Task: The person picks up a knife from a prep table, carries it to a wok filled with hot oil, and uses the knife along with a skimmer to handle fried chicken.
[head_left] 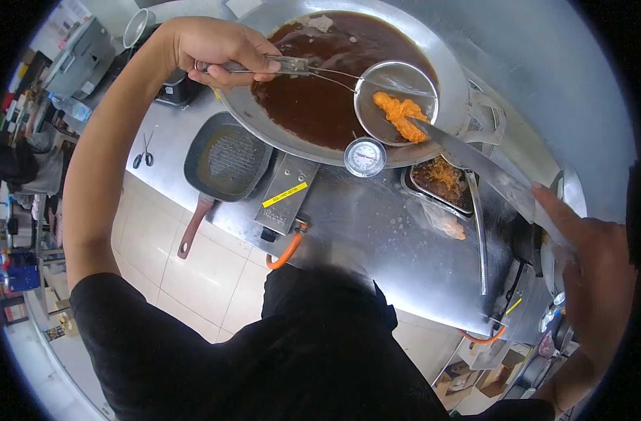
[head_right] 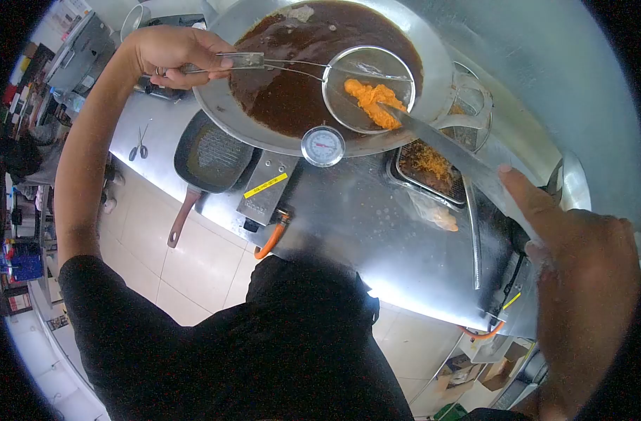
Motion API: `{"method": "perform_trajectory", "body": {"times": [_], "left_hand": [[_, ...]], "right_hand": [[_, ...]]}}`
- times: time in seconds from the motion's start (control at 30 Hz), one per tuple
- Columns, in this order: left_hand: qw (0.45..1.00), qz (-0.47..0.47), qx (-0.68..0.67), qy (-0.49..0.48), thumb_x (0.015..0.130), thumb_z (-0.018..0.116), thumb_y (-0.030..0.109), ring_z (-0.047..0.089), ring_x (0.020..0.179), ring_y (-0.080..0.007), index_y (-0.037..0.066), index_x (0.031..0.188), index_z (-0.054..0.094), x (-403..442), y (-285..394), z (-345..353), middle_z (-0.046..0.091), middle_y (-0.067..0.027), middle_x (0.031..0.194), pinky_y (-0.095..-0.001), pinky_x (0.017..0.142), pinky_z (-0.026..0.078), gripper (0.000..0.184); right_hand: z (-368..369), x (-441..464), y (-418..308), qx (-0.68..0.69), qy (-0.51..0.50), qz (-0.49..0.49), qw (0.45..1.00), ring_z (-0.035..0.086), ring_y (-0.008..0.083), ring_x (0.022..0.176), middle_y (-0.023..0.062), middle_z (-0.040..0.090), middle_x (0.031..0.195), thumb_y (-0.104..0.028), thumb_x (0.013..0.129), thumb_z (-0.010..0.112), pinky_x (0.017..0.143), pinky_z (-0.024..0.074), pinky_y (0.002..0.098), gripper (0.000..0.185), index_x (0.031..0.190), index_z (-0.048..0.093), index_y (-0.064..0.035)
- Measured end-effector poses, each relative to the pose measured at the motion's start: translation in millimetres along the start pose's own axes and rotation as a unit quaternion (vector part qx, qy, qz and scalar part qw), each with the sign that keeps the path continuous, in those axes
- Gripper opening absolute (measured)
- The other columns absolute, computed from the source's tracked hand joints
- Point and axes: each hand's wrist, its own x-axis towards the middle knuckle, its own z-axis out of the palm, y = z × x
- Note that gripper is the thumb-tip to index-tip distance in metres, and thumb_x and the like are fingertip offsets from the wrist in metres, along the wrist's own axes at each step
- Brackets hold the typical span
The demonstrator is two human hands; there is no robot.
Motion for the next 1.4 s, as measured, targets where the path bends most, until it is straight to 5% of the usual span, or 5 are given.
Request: {"method": "perform_trajectory", "body": {"times": [0.23,1.07,1.17,1.33,1.4], "left_hand": [[1.0,-0.016,0.001,-0.01,0.098,0.046,0.025,0.026,0.028,-0.0021,0.007,0.078,0.047,1.0,3.5,-0.2,0.034,0.0042,0.042,-0.0185,0.023,0.021,0.027],[0.998,-0.032,0.027,-0.044,0.098,0.044,0.025,0.029,0.027,-0.004,0.004,0.08,0.05,12.7,-6.1,-1.0,0.037,0.0022,0.043,-0.0175,0.024,0.022,0.028],[0.992,-0.035,0.014,-0.123,0.098,0.042,0.024,0.031,0.034,-0.0062,0.009,0.079,0.046,10.4,-2.2,-7.9,0.035,0.006,0.047,-0.0227,0.029,0.024,0.024],[0.994,-0.018,0.04,-0.098,0.098,0.044,0.026,0.028,0.028,-0.0039,0.004,0.082,0.05,20.7,-14.3,3.2,0.036,0.002,0.044,-0.0172,0.025,0.023,0.028],[0.994,-0.02,0.042,-0.095,0.098,0.044,0.027,0.028,0.028,-0.0038,0.004,0.082,0.05,21.0,-14.1,3.4,0.036,0.002,0.044,-0.0171,0.025,0.023,0.028]], "right_hand": [[-1.7,5.1,-21.8,-0.093,0.042,-0.036,0.994,0.058,0.0227,0.086,0.0096,0.057,0.084,0.01,0.075,0.06,0.08,0.0485,0.0343,0.056,0.123,0.06,-0.0187],[-41.6,126.4,-1.9,-0.047,0.054,-0.224,0.972,0.057,0.0235,0.09,0.0118,0.058,0.093,0.01,0.069,0.068,0.086,0.0467,0.0338,0.036,0.102,0.066,-0.0045],[-42.1,132.1,5.2,-0.025,0.065,-0.279,0.958,0.06,0.023,0.082,0.0123,0.06,0.096,0.009,0.072,0.067,0.08,0.0504,0.0338,0.034,0.104,0.066,-0.0047],[-83.2,120.2,-76.6,-0.08,-0.136,0.004,0.987,0.065,0.0211,0.061,0.0146,0.066,0.097,0.009,0.074,0.066,0.055,0.0535,0.0333,0.039,0.11,0.066,-0.0051],[-81.4,133.2,-61.8,-0.106,-0.162,-0.066,0.979,0.065,0.0207,0.057,0.0158,0.068,0.094,0.009,0.076,0.064,0.049,0.0525,0.0335,0.04,0.113,0.066,-0.0056]]}}
